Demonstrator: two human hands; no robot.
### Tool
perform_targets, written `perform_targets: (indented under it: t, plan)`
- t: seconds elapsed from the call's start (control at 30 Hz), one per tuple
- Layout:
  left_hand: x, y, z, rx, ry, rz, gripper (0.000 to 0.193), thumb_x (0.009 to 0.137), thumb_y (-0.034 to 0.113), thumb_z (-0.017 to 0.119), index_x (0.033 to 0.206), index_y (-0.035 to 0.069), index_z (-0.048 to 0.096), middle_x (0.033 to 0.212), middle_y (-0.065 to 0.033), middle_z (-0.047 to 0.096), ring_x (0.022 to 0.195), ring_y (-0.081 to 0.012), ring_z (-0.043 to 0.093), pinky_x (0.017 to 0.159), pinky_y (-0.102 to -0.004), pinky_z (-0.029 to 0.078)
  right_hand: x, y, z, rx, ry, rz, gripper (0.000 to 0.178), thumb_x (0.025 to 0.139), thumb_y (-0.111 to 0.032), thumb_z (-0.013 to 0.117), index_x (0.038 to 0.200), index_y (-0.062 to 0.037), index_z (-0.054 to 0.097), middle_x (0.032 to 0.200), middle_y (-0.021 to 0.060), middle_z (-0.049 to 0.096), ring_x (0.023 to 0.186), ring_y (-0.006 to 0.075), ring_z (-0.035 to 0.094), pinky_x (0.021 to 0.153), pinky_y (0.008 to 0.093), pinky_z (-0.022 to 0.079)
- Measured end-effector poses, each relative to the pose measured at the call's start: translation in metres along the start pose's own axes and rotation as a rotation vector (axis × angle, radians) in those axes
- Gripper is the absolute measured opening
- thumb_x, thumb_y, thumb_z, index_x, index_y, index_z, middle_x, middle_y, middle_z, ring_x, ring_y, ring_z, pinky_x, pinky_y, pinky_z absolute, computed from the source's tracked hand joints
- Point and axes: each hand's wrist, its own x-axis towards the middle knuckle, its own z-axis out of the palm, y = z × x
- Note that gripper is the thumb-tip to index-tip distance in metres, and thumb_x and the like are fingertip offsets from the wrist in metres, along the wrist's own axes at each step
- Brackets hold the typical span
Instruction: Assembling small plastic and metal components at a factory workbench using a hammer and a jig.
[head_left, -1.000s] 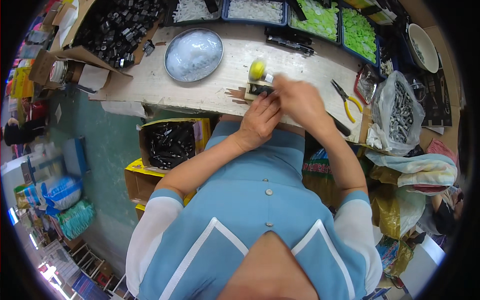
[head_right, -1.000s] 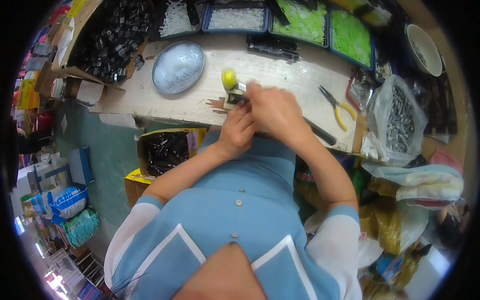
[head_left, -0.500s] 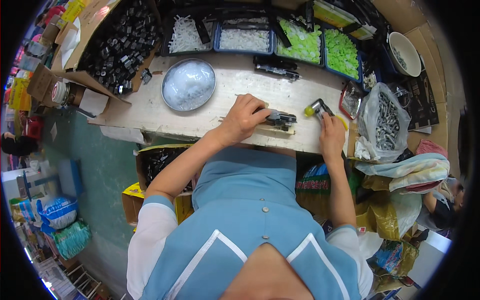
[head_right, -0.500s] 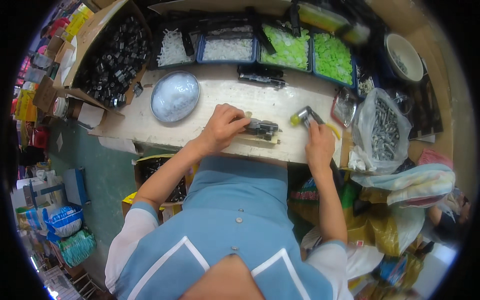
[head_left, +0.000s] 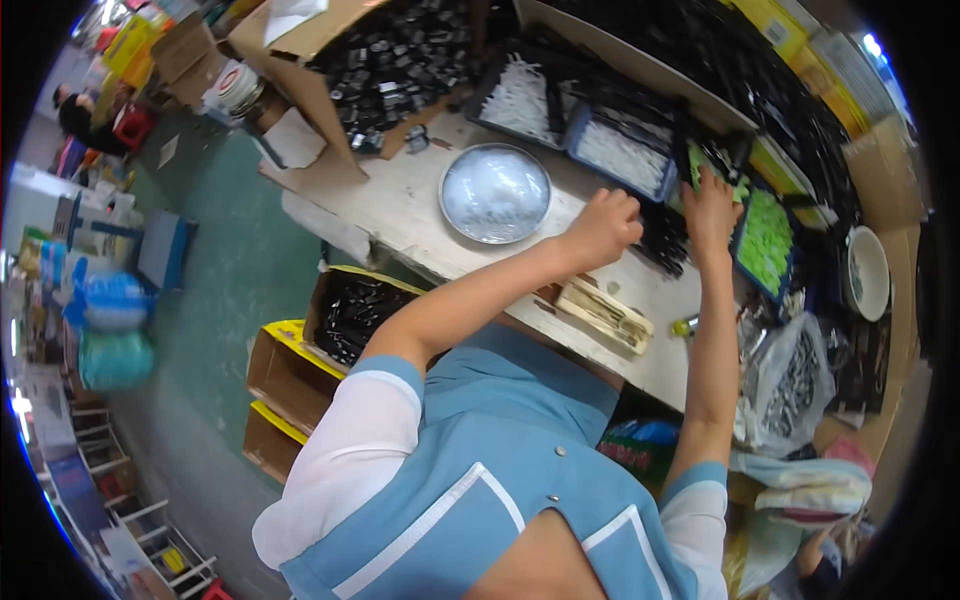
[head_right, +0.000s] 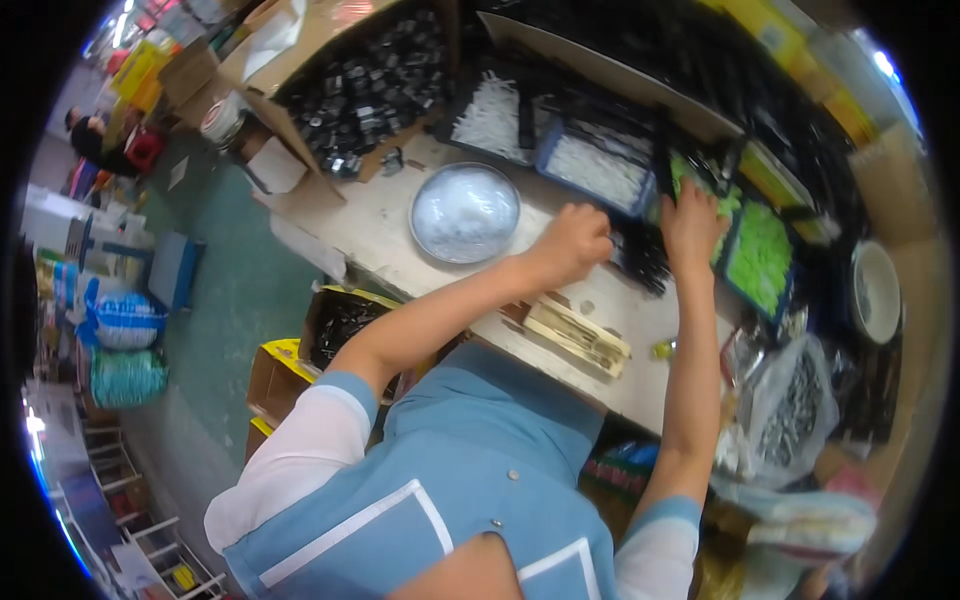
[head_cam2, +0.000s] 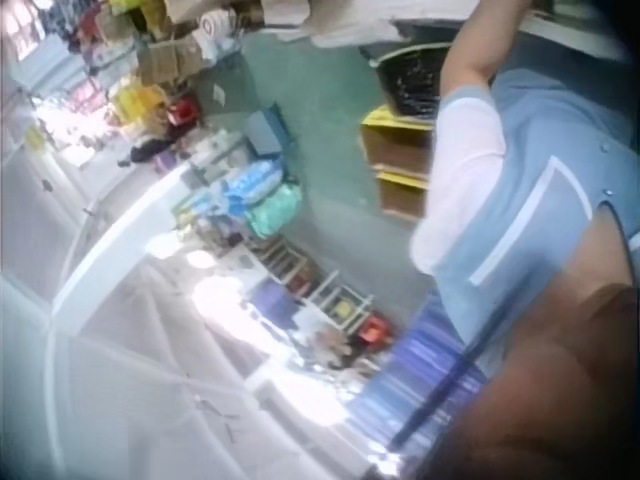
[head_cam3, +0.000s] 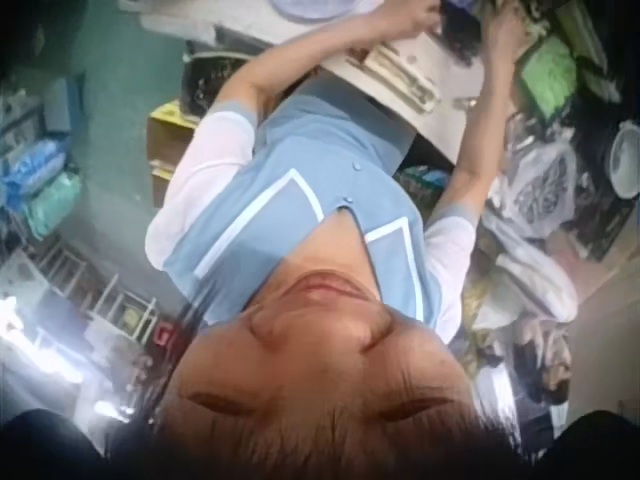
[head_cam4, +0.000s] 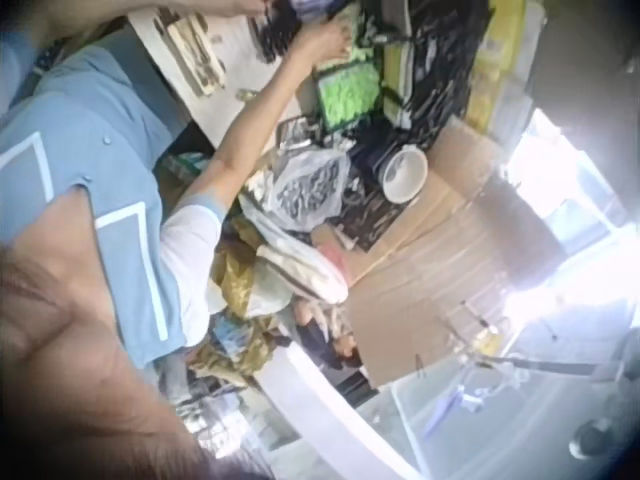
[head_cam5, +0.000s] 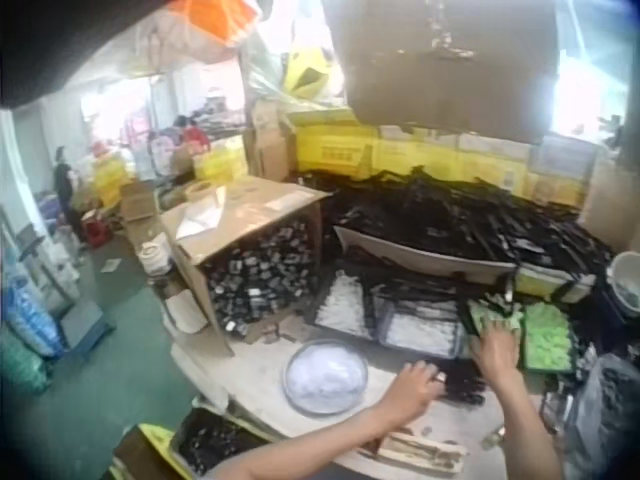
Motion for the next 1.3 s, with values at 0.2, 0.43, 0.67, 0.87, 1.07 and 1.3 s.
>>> perform_targets:
  t: [0.2, 0.43, 0.67, 0.87, 1.07, 1.3]
  plan:
    - [-0.071, -0.094, -0.123, 0.259, 0.416, -0.601, 0.007, 0.072, 0.007, 0.061, 0.076, 0.001, 0.062, 0.073, -0.0116, 0.056, 0.071, -0.0273, 0.057, 0.065, -0.0338, 0.045, 0.022, -0.008, 0.001, 0.025, 0.059, 0.039, 0.026, 0.076, -0.023, 0.052, 0.097, -0.0087, 0.057, 0.096, 0.0067, 0.059, 0.097, 0.0256, 0.05, 0.076, 0.0496, 0.033]
    - [-0.118, -0.15, -0.152, 0.546, 0.137, -0.848, 0.022, 0.071, 0.012, 0.062, 0.09, 0.003, 0.056, 0.095, -0.0184, 0.051, 0.078, -0.0345, 0.056, 0.069, -0.0425, 0.047, 0.005, -0.005, -0.056, 0.42, 0.449, -0.244, 0.016, 0.077, -0.017, 0.058, 0.088, -0.0051, 0.058, 0.088, 0.009, 0.057, 0.081, 0.0264, 0.052, 0.071, 0.0375, 0.039]
    - [-0.133, -0.152, -0.131, 0.638, 0.21, -0.686, 0.012, 0.077, 0.011, 0.048, 0.078, -0.001, 0.053, 0.099, -0.0208, 0.048, 0.08, -0.037, 0.054, 0.067, -0.046, 0.046, -0.102, -0.002, -0.141, 0.256, 0.019, -0.261, 0.014, 0.063, -0.009, 0.059, 0.068, -0.0046, 0.048, 0.072, 0.0107, 0.045, 0.076, 0.028, 0.045, 0.071, 0.0402, 0.032]
    - [-0.131, -0.107, -0.148, 0.592, 0.131, -0.786, 0.013, 0.078, 0.009, 0.046, 0.076, 0.0, 0.055, 0.085, -0.0199, 0.053, 0.074, -0.0355, 0.056, 0.061, -0.0447, 0.047, -0.173, -0.025, -0.086, 0.03, -0.375, -0.439, 0.016, 0.059, -0.016, 0.06, 0.069, -0.0056, 0.053, 0.079, 0.0124, 0.053, 0.079, 0.0281, 0.05, 0.08, 0.0442, 0.032]
    - [-0.156, -0.124, -0.156, 0.48, 0.03, -0.996, 0.025, 0.081, 0.016, 0.045, 0.071, -0.003, 0.059, 0.072, -0.0229, 0.059, 0.069, -0.0364, 0.059, 0.063, -0.0445, 0.046, -0.165, -0.072, -0.055, 0.284, -0.055, -0.61, 0.022, 0.069, -0.009, 0.054, 0.091, -0.0053, 0.054, 0.079, 0.0104, 0.049, 0.079, 0.0272, 0.048, 0.077, 0.0436, 0.034]
    - [-0.123, -0.043, -0.182, -0.93, 0.572, -1.126, 0.016, 0.083, 0.01, 0.057, 0.095, -0.001, 0.058, 0.073, -0.0058, 0.057, 0.054, -0.0145, 0.056, 0.044, -0.0241, 0.045, -0.179, -0.083, -0.038, 0.353, -0.107, -0.489, 0.047, 0.072, -0.003, 0.047, 0.119, -0.0003, 0.044, 0.131, 0.0119, 0.039, 0.116, 0.0257, 0.04, 0.096, 0.0423, 0.028]
